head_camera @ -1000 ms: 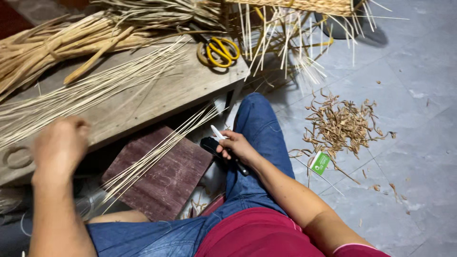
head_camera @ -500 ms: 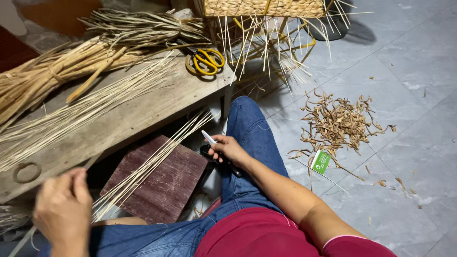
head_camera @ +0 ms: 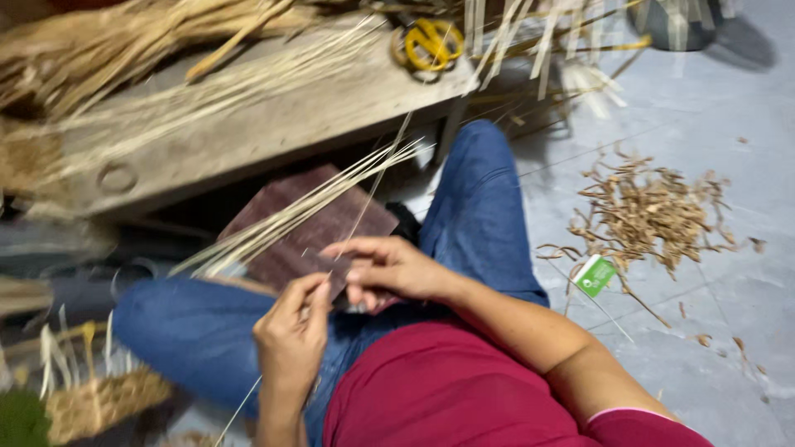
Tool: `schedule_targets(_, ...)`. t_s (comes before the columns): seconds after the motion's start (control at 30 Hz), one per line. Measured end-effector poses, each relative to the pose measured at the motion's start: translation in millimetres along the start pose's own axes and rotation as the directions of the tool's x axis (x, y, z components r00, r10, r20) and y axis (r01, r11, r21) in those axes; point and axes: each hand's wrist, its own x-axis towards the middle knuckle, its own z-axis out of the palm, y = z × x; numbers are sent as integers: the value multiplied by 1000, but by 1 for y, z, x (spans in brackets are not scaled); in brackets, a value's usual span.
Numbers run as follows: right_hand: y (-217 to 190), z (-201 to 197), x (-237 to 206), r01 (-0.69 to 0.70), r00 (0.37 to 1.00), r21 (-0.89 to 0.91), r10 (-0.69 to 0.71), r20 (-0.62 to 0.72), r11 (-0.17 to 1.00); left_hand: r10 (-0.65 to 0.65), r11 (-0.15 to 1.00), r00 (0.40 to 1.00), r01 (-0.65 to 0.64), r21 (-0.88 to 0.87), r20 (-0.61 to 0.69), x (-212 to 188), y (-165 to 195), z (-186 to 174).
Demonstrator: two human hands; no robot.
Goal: The person sits on the floor and uses a small knife to split and shave thin bamboo strips into slender sticks, drawing each strip across the blade and setting finished sticks on a wooden board beside them.
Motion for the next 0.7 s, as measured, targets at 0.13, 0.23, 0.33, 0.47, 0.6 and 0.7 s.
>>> schedule_targets(0.13, 9, -14, -4, 42, 989, -20, -44, -142, 999, -57, 998, 998, 57, -4, 20, -15, 1, 6)
schedule_targets(0.23, 4, -33, -7, 98, 968, -49, -107, -228, 994, -69, 998, 997, 68, 12, 31, -24, -4, 2)
schedule_targets(0.33, -11, -53, -13, 168, 931, -83, -185, -314, 982, -84, 996, 995, 86, -26, 59, -32, -12, -4)
schedule_targets(0.47, -30, -71, -28, 231, 885, -143, -268, -381, 963, -105, 990, 990, 112, -84, 92, -41, -25, -12)
schedule_targets(0.6, -40, -89, -40, 299, 838, -137, -328, -436, 944, -139, 987, 982, 147, -58, 124, -47, -39, -22)
schedule_targets(0.7, -47, -107, -49, 327, 795, -138, -351, -495, 935, -141, 986, 980, 152, -65, 142, -52, -46, -28)
